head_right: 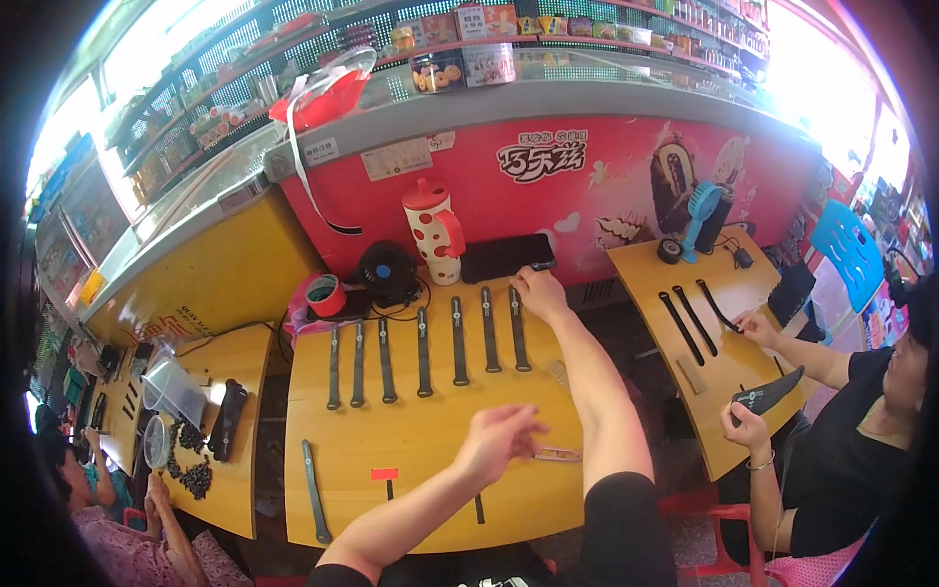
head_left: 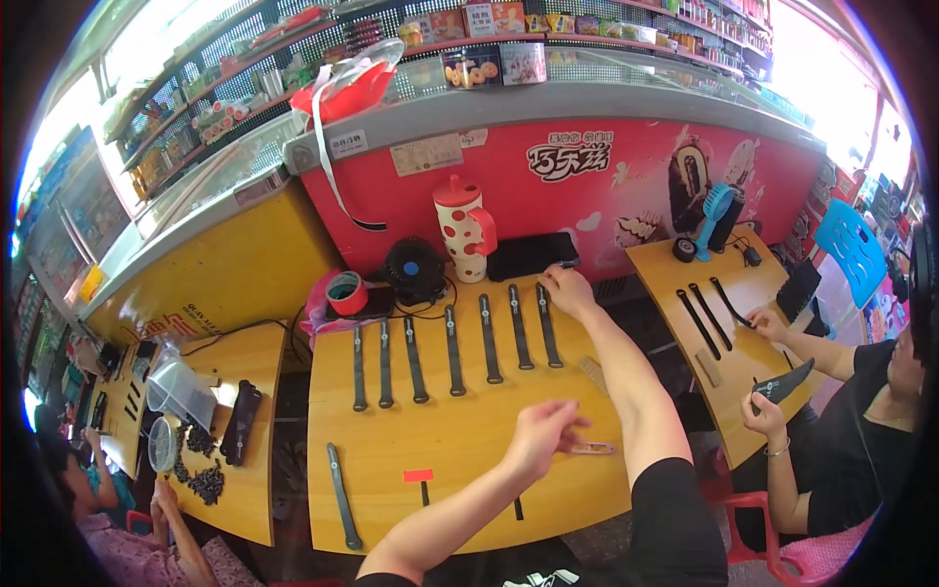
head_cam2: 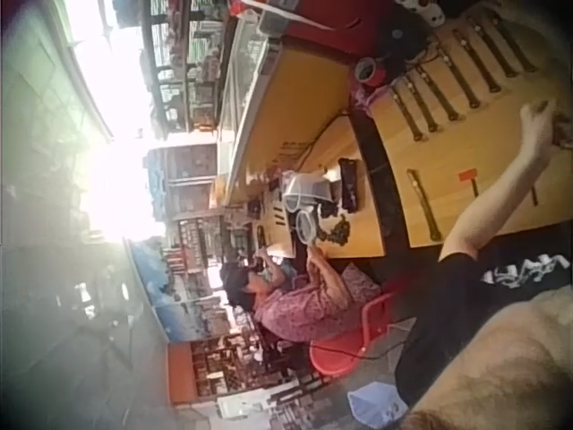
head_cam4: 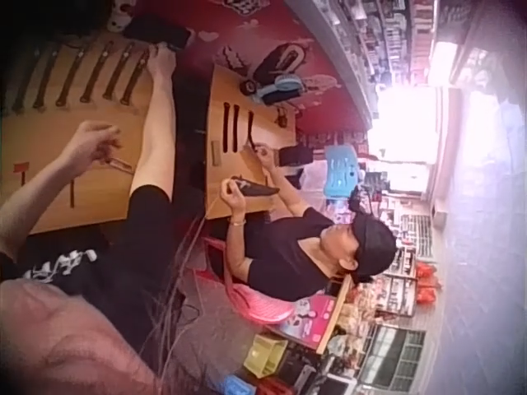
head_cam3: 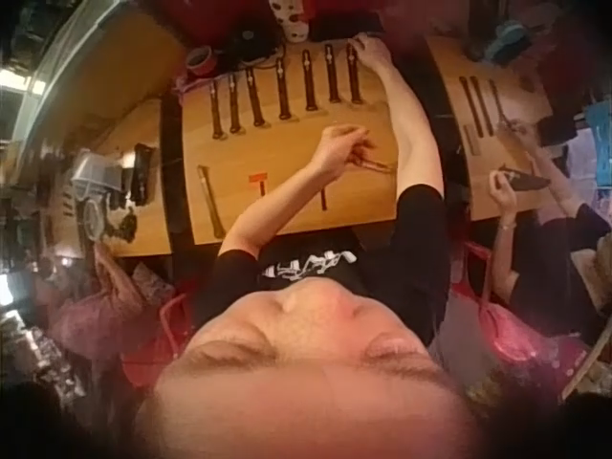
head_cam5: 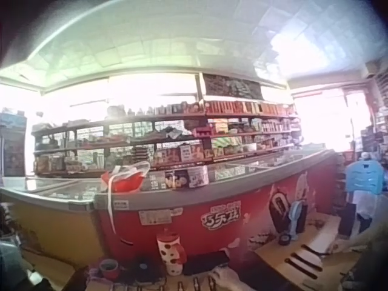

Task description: The recorder is assembling black adjustable fabric straps by threading them through plastic buckle and adjuster components at a workshop table.

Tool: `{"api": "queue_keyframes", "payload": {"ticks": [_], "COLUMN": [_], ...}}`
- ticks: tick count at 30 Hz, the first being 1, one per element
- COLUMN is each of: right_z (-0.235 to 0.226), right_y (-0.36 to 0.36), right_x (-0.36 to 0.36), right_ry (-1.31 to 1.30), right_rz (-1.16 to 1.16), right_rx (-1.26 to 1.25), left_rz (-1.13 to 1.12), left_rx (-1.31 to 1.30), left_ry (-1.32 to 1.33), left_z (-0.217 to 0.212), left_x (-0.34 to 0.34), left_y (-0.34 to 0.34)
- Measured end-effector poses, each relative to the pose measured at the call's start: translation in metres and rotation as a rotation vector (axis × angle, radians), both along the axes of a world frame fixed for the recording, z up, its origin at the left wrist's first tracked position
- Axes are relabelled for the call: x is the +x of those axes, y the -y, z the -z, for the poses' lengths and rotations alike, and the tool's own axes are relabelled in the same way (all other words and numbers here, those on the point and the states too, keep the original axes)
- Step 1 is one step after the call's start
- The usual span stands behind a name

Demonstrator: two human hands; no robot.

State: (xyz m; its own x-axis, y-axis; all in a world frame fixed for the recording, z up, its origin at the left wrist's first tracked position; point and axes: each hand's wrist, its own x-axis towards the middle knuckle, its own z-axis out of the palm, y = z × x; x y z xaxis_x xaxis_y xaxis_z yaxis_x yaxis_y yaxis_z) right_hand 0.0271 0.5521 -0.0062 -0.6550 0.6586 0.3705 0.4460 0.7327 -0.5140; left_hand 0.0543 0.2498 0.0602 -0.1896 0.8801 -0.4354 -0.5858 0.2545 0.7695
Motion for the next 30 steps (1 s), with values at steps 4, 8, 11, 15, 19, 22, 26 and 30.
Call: {"api": "queue_keyframes", "payload": {"ticks": [4, 8, 11, 15, 19, 22, 26, 30], "right_z": [-0.021, -0.067, -0.078, -0.089, -0.080, -0.078, -0.080, -0.090], "right_y": [0.007, 0.053, 0.128, 0.263, 0.347, 0.383, 0.414, 0.428], "right_x": [0.032, 0.075, 0.111, 0.139, 0.153, 0.158, 0.157, 0.165], "right_ry": [-0.244, -0.479, -0.537, -0.447, -0.345, -0.325, -0.404, -0.388], "right_rz": [0.054, -0.005, -0.100, -0.221, -0.315, -0.343, -0.402, -0.387], "right_rx": [0.082, -0.053, -0.333, -0.619, -0.806, -0.885, -0.723, -0.658], "left_rz": [-0.230, -0.439, -0.217, -0.399, -0.455, -0.650, -0.591, -0.657], "left_rx": [0.253, -0.533, -0.943, -0.688, -0.566, -0.478, -0.612, -0.528], "left_ry": [-0.658, -2.038, -1.939, -1.957, -1.769, -1.694, -1.507, -1.655], "left_z": [-0.036, -0.018, 0.012, 0.066, 0.069, 0.079, 0.068, 0.075], "left_x": [-0.050, -0.138, -0.155, -0.180, -0.195, -0.203, -0.214, -0.209], "left_y": [0.115, 0.201, 0.210, 0.236, 0.260, 0.263, 0.276, 0.282]}}
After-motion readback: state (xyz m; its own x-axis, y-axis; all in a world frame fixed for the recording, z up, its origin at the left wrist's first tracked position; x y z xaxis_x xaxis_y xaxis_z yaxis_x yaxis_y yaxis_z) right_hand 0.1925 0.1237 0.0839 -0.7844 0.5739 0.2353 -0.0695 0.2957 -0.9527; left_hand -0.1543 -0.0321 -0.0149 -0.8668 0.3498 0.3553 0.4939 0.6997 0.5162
